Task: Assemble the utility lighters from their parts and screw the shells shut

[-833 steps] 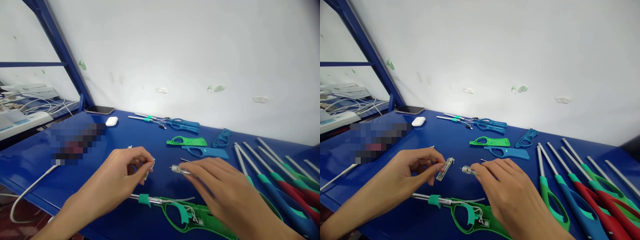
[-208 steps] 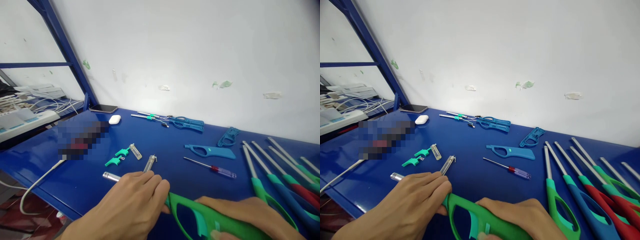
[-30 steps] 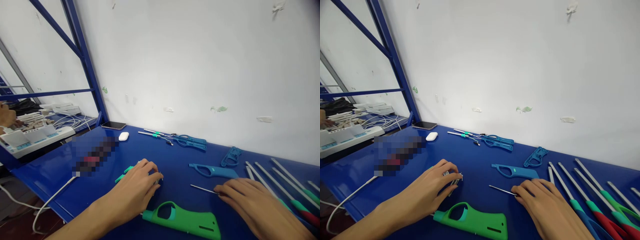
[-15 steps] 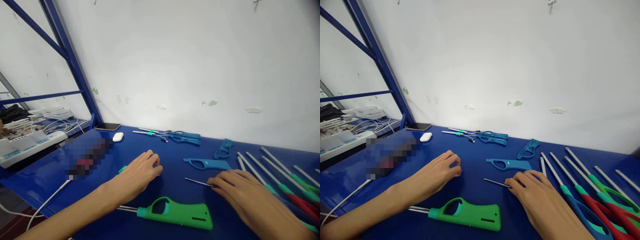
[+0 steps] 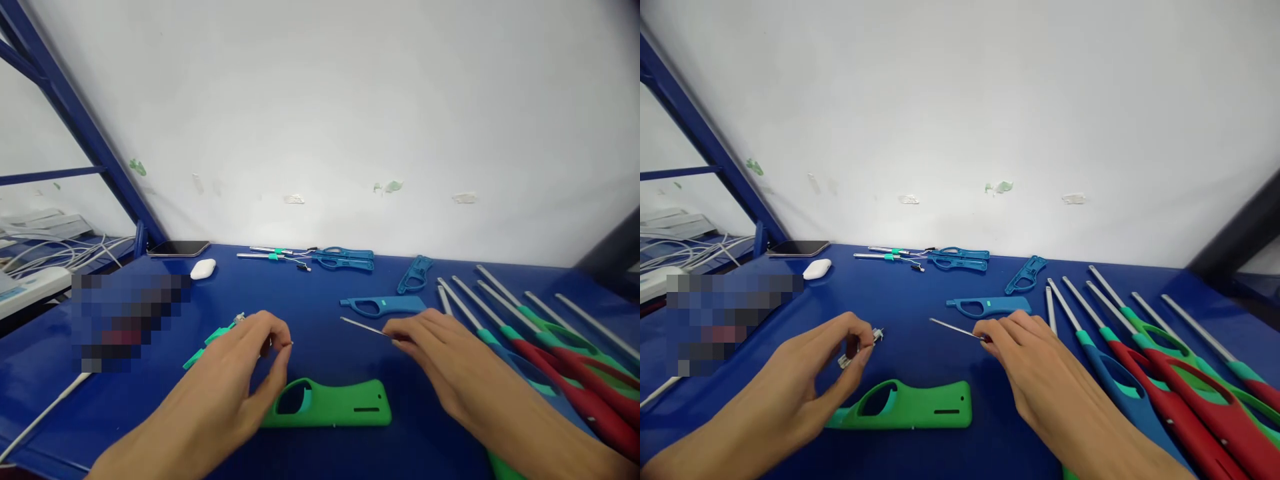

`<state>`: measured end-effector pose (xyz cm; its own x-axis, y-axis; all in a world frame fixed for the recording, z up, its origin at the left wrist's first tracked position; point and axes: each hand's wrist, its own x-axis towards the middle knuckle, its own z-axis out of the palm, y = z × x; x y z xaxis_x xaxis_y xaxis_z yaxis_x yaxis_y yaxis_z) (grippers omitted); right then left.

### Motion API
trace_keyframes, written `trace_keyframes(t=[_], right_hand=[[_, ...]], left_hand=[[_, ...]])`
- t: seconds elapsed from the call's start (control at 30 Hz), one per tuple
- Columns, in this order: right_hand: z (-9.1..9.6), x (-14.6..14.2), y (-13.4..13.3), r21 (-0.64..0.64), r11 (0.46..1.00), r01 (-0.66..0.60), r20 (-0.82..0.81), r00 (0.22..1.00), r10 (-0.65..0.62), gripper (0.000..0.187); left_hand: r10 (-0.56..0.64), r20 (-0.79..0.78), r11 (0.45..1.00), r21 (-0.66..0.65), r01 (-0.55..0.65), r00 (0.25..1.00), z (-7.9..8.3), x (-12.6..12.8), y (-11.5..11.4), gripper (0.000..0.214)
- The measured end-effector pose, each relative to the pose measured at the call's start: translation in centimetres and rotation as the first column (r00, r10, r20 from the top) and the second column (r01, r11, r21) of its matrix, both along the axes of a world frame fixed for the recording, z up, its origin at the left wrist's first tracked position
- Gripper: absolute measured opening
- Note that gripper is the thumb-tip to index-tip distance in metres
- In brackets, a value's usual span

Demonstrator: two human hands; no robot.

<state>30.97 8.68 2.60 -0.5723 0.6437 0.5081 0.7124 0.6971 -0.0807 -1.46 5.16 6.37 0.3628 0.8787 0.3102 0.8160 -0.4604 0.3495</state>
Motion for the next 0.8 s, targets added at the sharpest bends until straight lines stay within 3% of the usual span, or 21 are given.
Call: trace_keyframes(t=[0.1,0.23,0.43,0.8], right_hand=[[1.2,-0.1,-1.1,-0.026,1.000,-0.012,-0.058,0.998,0.011,0.022],[2.2,0.5,-1.4,-0.041,0.991,-0.128,-0.104,0.987,0.123,0.029],[2.5,1.0,-1.1,0.010,0.986,-0.166,-0.066,0.984,0.166,0.042],[2.1,1.0,-1.3,-0.009,0.986,-0.168,-0.076,0.983,0.167,0.037]], left_hand=[[0.019,0.108,0.996,-0.091,-0.009,0.994,-1.0,1.4,-1.1,0.010],[-0.023,0.186,0.980,-0.189,0.058,0.982,-1.5,3.2,-1.1,0.012],[-0.069,0.266,0.986,-0.131,0.107,0.962,-1.2,3.9,-0.7,0.014],[-0.100,0.247,0.992,-0.050,0.116,0.964,-1.8,3.8,-0.8,0.016]])
